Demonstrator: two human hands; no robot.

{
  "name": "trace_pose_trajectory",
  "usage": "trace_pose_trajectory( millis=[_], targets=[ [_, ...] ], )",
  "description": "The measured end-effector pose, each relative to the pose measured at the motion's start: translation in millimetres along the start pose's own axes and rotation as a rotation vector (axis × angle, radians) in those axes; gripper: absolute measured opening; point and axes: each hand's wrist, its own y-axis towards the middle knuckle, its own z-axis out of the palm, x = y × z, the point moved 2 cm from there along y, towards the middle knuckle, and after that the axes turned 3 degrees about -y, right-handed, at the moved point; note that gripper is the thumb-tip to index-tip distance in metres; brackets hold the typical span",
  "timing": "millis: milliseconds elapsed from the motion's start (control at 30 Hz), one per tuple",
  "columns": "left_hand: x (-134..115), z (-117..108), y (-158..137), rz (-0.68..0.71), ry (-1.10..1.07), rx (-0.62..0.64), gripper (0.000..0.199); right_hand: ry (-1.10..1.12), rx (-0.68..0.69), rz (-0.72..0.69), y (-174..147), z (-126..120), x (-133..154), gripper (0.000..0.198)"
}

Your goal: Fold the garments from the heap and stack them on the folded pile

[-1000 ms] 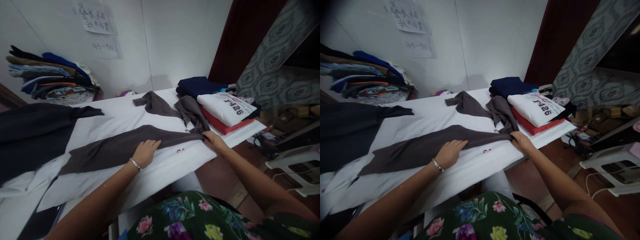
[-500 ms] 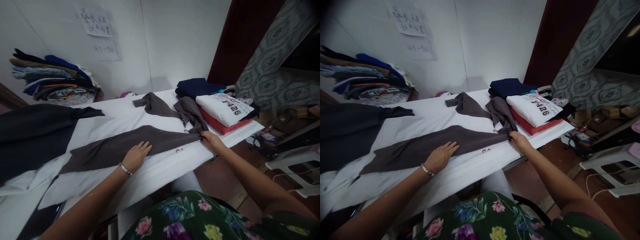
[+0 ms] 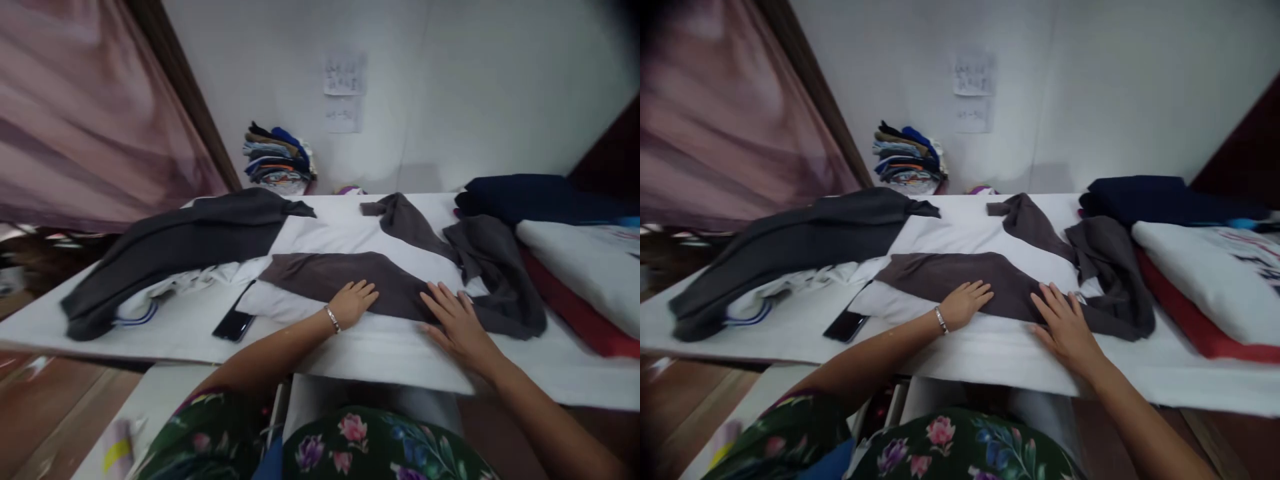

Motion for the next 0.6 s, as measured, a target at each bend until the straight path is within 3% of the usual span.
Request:
trace_pose_trajectory(
  millis=[167,400,600],
  targets=[
    [34.5,-3.7,-24.7,-0.191,-0.004,-0.012,0.054,-0.047,0.079,-0.011,4.3,35.1,-7.3,0.06],
    [112.1,-18.7,-84.3,-0.49,-0.001,-0.101,0.057,-0.035,0.032,-0.014,-4.1,38.6,-10.8,0.061],
    [124.0,-30.4,-110.3,-0.611,-0.123,-0.098,0.062,-0.034,0.03,-0.016,-3.9,42.8,-12.4,0.061]
  ],
)
